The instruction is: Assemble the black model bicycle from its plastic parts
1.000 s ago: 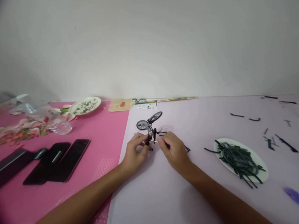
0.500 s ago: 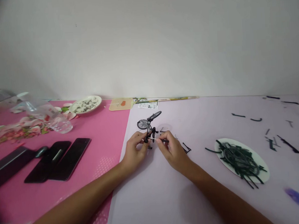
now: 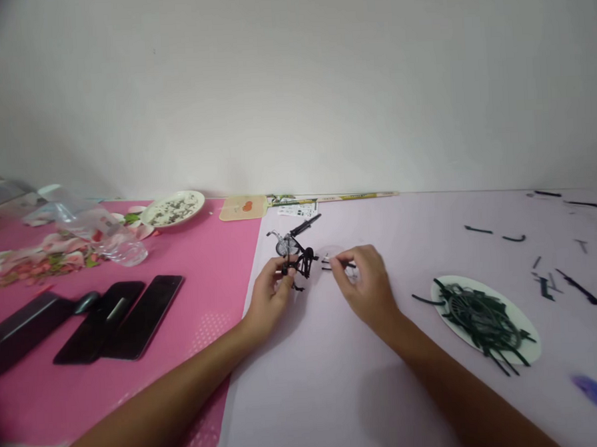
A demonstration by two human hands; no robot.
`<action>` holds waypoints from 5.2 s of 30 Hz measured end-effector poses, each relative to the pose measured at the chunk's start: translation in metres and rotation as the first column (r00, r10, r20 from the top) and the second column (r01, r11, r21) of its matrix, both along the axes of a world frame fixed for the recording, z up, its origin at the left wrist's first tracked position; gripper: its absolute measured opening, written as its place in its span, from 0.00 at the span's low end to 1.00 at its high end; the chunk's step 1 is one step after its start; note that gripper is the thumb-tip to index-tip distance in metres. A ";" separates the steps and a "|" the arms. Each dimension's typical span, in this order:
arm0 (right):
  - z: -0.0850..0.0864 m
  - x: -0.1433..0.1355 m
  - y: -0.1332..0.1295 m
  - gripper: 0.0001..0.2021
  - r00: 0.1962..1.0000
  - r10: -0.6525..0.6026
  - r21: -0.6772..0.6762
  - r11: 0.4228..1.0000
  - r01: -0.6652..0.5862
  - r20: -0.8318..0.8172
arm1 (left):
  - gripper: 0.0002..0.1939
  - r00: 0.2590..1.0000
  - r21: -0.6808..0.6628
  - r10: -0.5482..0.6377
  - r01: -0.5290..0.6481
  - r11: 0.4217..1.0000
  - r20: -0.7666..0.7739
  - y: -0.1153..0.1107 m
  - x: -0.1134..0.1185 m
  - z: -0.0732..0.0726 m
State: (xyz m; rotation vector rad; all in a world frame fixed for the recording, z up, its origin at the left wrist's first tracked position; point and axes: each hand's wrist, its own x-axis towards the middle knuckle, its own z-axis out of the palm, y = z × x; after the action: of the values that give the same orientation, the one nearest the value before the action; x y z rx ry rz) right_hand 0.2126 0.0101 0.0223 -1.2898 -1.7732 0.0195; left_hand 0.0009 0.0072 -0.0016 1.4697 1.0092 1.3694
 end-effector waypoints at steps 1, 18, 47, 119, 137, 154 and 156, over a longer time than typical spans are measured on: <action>-0.001 0.006 0.006 0.08 0.995 -0.066 0.003 0.998 0.066 0.070 | 0.15 1.000 -0.030 0.018 -0.018 0.999 0.022 0.002 -0.001 0.001; 0.005 0.055 0.031 0.15 0.934 -0.101 -0.492 0.828 0.270 0.342 | 0.13 0.959 -0.268 0.144 -0.076 0.960 0.244 0.045 -0.029 0.006; 0.016 0.038 0.011 0.16 0.978 0.118 -0.618 0.786 0.015 0.174 | 0.19 0.930 -0.355 0.072 0.065 0.933 0.360 0.033 -0.017 0.010; 0.013 0.054 0.021 0.12 0.938 0.126 -0.610 0.786 0.105 0.323 | 0.12 0.948 -0.106 0.169 -0.146 0.984 0.270 0.013 0.001 -0.010; 0.013 0.061 0.023 0.08 0.927 0.211 -0.650 0.759 0.044 0.309 | 0.12 0.941 -0.125 0.165 -0.133 0.983 0.295 0.013 0.000 -0.010; 0.000 0.037 0.014 0.10 0.996 -0.041 -0.450 0.893 0.004 -0.073 | 0.13 0.871 -0.070 0.280 -0.276 0.959 0.404 0.047 -0.035 0.020; -0.004 0.035 0.015 0.09 0.994 -0.043 -0.415 0.910 -0.002 -0.100 | 0.13 0.835 -0.122 0.300 -0.275 0.954 0.462 0.057 -0.049 0.030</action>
State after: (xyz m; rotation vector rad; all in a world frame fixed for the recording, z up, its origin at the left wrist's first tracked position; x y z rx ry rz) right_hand 0.2481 0.0251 0.0187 -1.5741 -1.7172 0.4699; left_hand -0.0478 0.0647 0.0281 0.8869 0.9515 1.7963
